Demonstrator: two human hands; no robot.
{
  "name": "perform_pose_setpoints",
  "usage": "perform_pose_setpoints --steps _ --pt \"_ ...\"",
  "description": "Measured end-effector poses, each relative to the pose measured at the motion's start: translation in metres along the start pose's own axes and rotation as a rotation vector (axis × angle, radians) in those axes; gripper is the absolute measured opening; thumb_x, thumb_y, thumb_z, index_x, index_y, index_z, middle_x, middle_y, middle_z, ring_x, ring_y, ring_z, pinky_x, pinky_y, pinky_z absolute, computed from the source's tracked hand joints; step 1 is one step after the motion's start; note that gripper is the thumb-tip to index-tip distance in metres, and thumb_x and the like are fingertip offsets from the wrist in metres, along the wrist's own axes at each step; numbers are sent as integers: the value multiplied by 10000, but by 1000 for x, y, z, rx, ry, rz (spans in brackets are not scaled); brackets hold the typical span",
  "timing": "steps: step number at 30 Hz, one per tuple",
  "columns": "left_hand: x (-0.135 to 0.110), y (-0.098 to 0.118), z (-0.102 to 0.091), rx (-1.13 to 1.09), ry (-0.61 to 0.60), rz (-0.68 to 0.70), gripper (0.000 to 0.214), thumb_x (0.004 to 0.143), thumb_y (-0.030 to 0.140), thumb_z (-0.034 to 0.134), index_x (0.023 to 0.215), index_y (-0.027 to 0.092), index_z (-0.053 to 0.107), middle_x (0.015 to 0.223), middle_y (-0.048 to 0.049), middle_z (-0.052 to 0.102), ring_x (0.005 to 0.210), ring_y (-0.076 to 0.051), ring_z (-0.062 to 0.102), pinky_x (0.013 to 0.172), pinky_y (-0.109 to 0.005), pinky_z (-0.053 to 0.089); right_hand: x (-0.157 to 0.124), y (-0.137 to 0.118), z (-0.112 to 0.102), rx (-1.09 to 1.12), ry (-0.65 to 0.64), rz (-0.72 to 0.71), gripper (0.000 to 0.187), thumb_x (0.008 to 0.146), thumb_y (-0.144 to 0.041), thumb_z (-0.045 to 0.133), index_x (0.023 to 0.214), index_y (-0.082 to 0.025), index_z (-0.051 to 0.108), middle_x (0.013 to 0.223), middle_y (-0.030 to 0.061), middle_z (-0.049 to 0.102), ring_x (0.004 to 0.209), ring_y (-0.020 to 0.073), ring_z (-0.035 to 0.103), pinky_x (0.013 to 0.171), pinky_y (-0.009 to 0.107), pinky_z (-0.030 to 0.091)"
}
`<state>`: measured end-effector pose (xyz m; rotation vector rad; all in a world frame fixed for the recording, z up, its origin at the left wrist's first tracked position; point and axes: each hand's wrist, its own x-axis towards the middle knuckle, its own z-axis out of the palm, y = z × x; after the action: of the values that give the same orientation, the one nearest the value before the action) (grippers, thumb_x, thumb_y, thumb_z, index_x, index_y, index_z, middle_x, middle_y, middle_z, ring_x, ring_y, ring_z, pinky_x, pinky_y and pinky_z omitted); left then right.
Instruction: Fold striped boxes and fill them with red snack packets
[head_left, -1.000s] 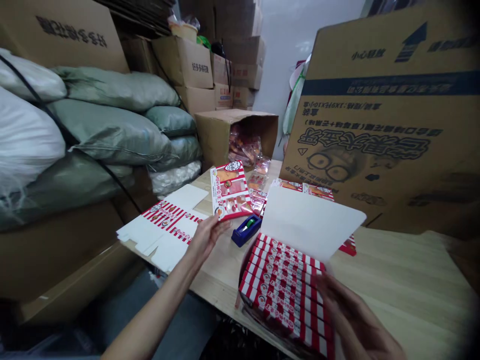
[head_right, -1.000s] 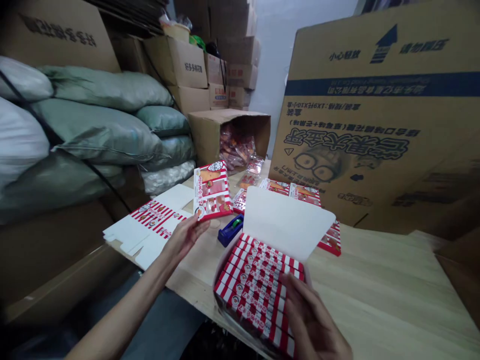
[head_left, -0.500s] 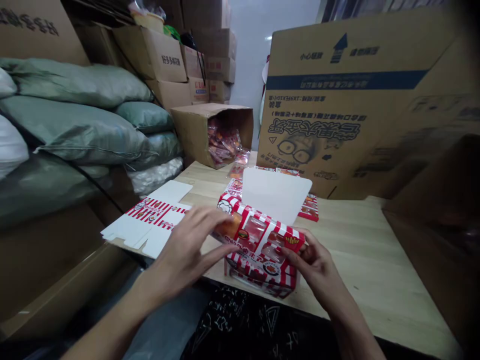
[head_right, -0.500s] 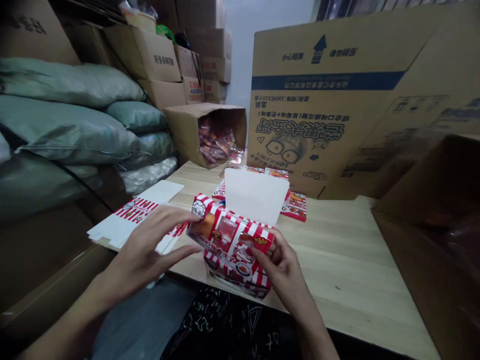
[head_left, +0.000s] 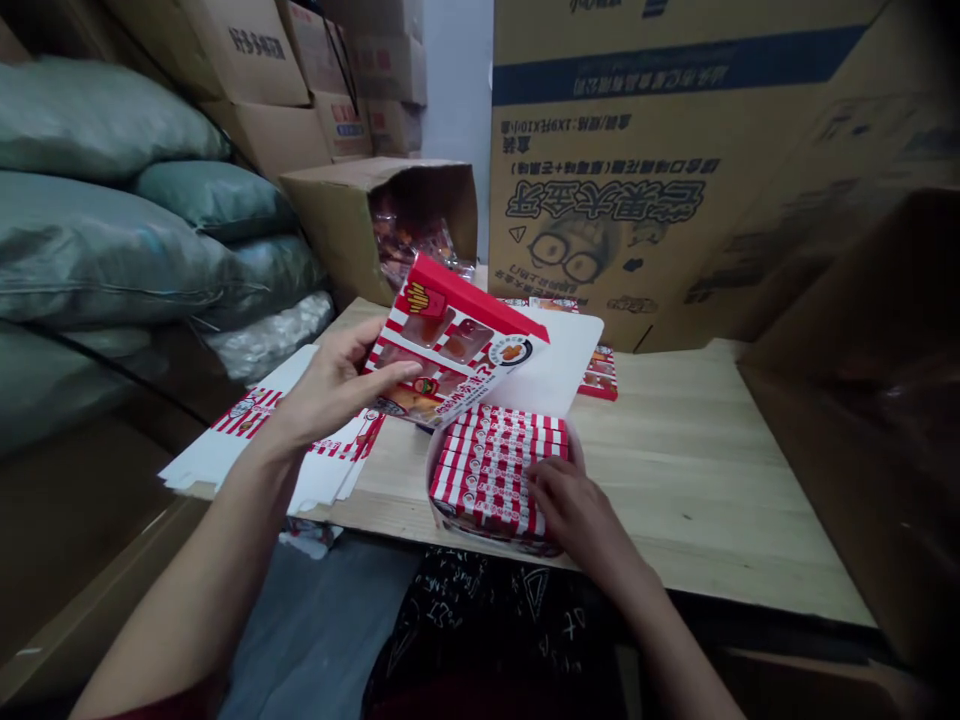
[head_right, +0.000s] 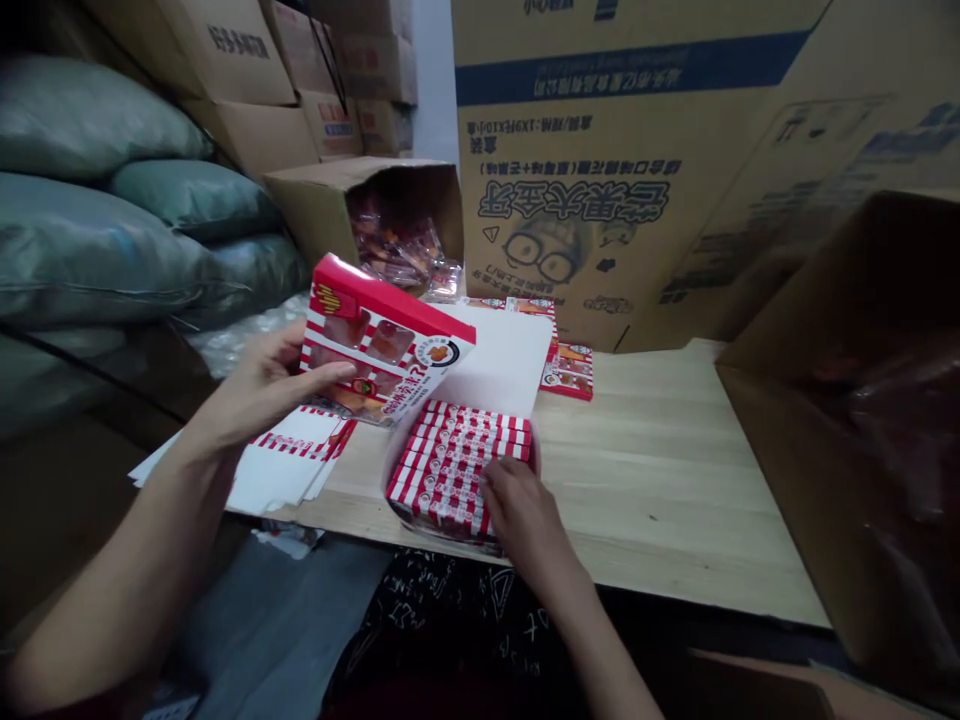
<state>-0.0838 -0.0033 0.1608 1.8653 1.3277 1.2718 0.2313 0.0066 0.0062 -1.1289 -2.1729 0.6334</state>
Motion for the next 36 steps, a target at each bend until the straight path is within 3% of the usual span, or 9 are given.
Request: perform_pose_setpoints --steps 5,10,12,14,17,22,25,30,36 --pt "7 -20 36 -71 -97 9 261 903 374 764 1105 212 730 1066 -30 748 966 -200 706 873 -305 590 6 3 30 -270 9 -73 196 931 -192 530 995 -208 714 987 141 683 979 345 657 882 552 556" --pt "11 -32 73 -164 -299 -2 247 955 349 695 1146 194 713 1153 -58 725 1037 -214 675 907 -327 560 -3 -4 39 -222 2 -6 201 921 -156 509 1045 -196 662 1039 147 700 1014 339 666 912 541 559" --pt "12 -35 83 -165 -349 9 225 961 332 688 1139 196 714 1117 -50 721 1006 -200 671 889 -311 546 -10 -4 43 -229 18 -12 301 889 -151 546 1172 -190 642 1130 156 711 1117 360 654 1031 601 500" --pt "14 -39 90 -159 -377 28 194 964 322 683 1108 198 719 1064 -42 716 974 -188 668 872 -299 536 -16 -2 48 -256 38 -35 422 865 -157 574 1285 -182 607 1244 166 701 1238 383 609 1156 683 354" --pt "20 -48 94 -164 -393 51 185 965 320 675 1099 200 715 1034 -42 719 958 -188 668 862 -301 536 -22 0 52 -295 27 -30 479 893 -172 555 1370 -146 571 1367 182 666 1335 389 562 1218 727 200" --pt "32 -67 88 -164 -393 44 261 968 341 659 1197 219 693 1199 -71 714 1073 -222 668 944 -348 541 -27 1 59 -346 44 3 449 877 -190 554 1307 -91 640 1394 238 651 1357 427 557 1194 734 250" --pt "33 -72 77 -91 -372 30 271 976 375 645 1191 217 687 1195 -77 716 1074 -230 672 953 -360 538 -27 3 62 -361 91 5 452 848 -185 557 1272 -76 669 1368 242 669 1334 445 570 1185 735 278" --pt "19 -59 70 209 -510 93 197 1022 359 566 1138 221 645 1068 -53 718 968 -210 672 876 -334 511 -28 2 60 -370 74 -49 456 889 -208 533 1304 -71 666 1368 231 671 1322 444 580 1178 760 287" --pt "17 -35 94 567 -655 189 137 1048 295 470 1083 207 569 1022 -92 709 903 -223 658 762 -322 453 -46 -16 60 -454 70 -8 477 918 -145 556 1375 -46 651 1453 279 599 1393 451 534 1179 676 386"
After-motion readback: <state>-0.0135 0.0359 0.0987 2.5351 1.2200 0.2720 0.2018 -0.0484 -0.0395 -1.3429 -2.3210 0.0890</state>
